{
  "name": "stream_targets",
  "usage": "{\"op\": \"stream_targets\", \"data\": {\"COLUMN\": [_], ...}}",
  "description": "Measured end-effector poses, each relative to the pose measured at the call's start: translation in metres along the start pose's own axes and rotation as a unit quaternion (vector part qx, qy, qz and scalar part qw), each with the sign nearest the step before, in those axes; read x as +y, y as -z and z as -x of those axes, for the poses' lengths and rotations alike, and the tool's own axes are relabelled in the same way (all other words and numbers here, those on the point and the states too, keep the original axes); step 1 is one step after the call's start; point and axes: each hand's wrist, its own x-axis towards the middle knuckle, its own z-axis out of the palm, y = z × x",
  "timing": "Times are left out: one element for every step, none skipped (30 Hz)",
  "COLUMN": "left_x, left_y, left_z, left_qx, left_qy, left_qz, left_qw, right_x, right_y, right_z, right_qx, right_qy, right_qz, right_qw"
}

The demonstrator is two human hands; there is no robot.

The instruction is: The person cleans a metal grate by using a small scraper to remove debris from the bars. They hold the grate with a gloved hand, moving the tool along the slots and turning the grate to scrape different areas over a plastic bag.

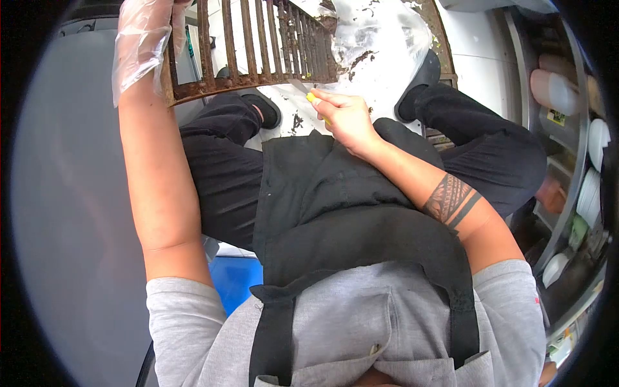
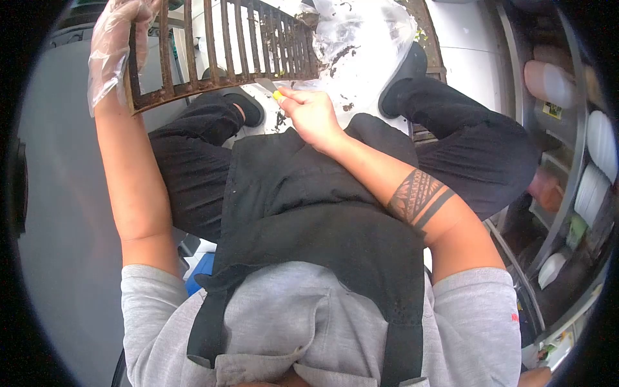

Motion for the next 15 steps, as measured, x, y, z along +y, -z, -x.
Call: {"op": "stream_targets", "data": {"left_x": [-0.001, 0.000, 0.001, -0.003, -0.005, -0.007, -0.008, -0.011, -0.014, -0.019, -0.018, -0.015, -0.012, -0.011, -0.009], "left_y": [-0.003, -0.010, -0.015, -0.016, -0.017, -0.016, -0.011, -0.003, 0.005, 0.011, 0.006, -0.003, -0.009, -0.008, -0.005], "left_z": [-0.001, -0.003, -0.003, -0.002, 0.004, 0.007, 0.004, -0.002, -0.007, -0.010, -0.007, -0.001, 0.001, 0.000, -0.001], "left_qx": [-0.002, 0.042, 0.085, 0.086, 0.082, 0.077, 0.078, 0.053, 0.028, 0.004, 0.006, 0.045, 0.085, 0.085, 0.052], "left_qy": [0.000, 0.015, 0.030, 0.031, 0.001, -0.029, -0.029, -0.011, 0.009, 0.028, 0.031, 0.007, -0.019, -0.020, -0.017], "left_qz": [-0.002, 0.038, 0.078, 0.077, 0.082, 0.087, 0.087, 0.087, 0.087, 0.087, 0.086, 0.084, 0.082, 0.082, 0.076], "left_qw": [1.000, 0.998, 0.993, 0.993, 0.993, 0.993, 0.993, 0.995, 0.996, 0.996, 0.996, 0.995, 0.993, 0.993, 0.996], "right_x": [0.002, 0.002, 0.001, 0.001, -0.002, -0.004, -0.006, -0.010, -0.012, -0.013, -0.009, -0.002, 0.002, -0.001, -0.008], "right_y": [-0.001, 0.000, 0.002, 0.003, 0.003, 0.005, 0.006, 0.006, 0.003, 0.001, -0.001, -0.003, -0.003, -0.001, 0.001], "right_z": [0.000, 0.000, -0.001, -0.003, -0.003, -0.002, -0.002, -0.003, -0.004, -0.006, -0.011, -0.018, -0.028, -0.038, -0.049], "right_qx": [0.011, 0.010, 0.007, 0.003, 0.000, -0.018, -0.035, -0.035, -0.016, 0.002, 0.000, 0.011, 0.023, 0.023, 0.038], "right_qy": [0.047, 0.046, 0.046, 0.043, 0.044, -0.027, -0.097, -0.097, -0.034, 0.030, 0.028, 0.064, 0.103, 0.104, 0.135], "right_qz": [0.062, 0.061, 0.064, 0.069, 0.069, -0.036, -0.139, -0.138, -0.027, 0.084, 0.084, 0.088, 0.092, 0.092, 0.134], "right_qw": [0.997, 0.997, 0.997, 0.997, 0.997, 0.999, 0.985, 0.985, 0.999, 0.996, 0.996, 0.994, 0.990, 0.990, 0.981]}}
